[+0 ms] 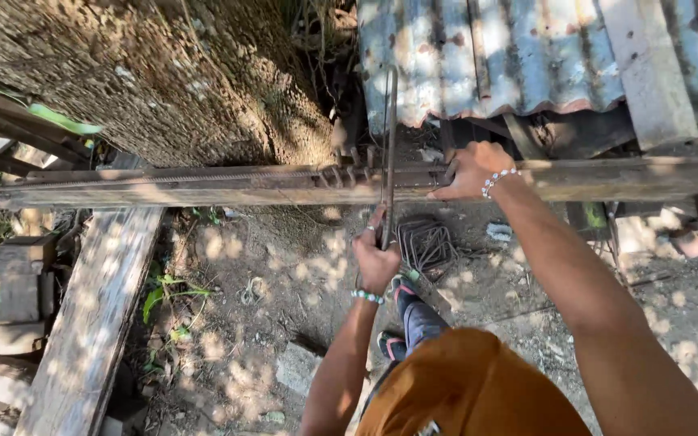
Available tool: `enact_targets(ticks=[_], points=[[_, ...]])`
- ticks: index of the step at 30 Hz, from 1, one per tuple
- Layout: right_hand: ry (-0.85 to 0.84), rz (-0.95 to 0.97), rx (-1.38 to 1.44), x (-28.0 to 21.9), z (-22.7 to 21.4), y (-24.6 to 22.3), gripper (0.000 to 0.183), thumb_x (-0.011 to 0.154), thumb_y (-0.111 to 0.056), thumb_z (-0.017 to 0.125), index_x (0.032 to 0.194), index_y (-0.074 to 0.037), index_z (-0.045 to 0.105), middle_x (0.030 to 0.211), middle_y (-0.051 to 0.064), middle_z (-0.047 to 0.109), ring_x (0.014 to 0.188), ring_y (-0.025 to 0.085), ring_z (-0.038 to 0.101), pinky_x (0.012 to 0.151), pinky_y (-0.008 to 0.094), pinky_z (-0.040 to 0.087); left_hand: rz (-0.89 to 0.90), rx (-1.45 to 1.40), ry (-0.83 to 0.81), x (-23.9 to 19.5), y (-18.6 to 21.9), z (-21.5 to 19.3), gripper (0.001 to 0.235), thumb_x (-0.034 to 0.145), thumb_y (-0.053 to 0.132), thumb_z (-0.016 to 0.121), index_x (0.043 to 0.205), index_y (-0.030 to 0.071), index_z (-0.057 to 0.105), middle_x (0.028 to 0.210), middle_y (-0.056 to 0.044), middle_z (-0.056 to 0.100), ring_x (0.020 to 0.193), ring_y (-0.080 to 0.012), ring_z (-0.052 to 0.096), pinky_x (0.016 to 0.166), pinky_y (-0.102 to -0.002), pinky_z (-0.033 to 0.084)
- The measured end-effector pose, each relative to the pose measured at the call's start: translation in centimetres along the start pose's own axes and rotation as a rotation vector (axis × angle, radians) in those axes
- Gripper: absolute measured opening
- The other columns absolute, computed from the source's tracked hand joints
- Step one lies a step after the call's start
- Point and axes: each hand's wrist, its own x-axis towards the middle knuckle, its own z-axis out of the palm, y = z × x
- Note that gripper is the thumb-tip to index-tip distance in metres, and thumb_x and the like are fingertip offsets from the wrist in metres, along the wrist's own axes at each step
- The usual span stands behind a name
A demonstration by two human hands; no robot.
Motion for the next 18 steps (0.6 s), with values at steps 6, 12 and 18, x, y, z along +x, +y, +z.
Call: enact_targets(ticks=[6, 12, 18], points=[[0.002, -0.066, 0.048, -1.6, -2.0, -0.9, 0.082, 0.064, -0.087, 0.067, 0.124, -0.031, 0.071, 0.107, 0.01, 0.077, 0.104, 0.035, 0.074, 0.092, 0.045, 0.059, -0.241, 0.027, 0.054, -7.1, -3.3, -2.3, 0.017, 0.07, 0.003, 0.063, 0.082, 0.003, 0.074, 0.055, -0.021, 0.056, 0.05, -0.0194, 0.058, 0.051, -0.037, 0.049], [-0.119, -0.02, -0.037, -1.8, -3.3, -1.6, 0.088, 0.065, -0.093, 0.056, 0.124, -0.029, 0.067, 0.114, 0.011, 0.074, 0.111, 0.035, 0.07, 0.091, 0.049, 0.06, 0.11, 0.053, -0.039, -15.3, 0.9, -9.4, 0.053, 0.059, 0.003, 0.049, 0.106, 0.004, 0.074, 0.063, 0.003, 0.061, 0.054, -0.0139, 0.06, 0.061, -0.031, 0.057], [-0.125, -0.016, -0.06, -0.8, -1.9, -1.0, 0.094, 0.064, -0.092, 0.056, 0.135, -0.031, 0.061, 0.119, 0.009, 0.073, 0.116, 0.034, 0.068, 0.094, 0.048, 0.057, 0.065, 0.286, -0.097, -9.5, -5.9, -4.6, 0.05, 0.086, 0.004, 0.051, 0.133, 0.017, 0.061, 0.075, 0.004, 0.067, 0.046, -0.0044, 0.061, 0.039, -0.019, 0.055]])
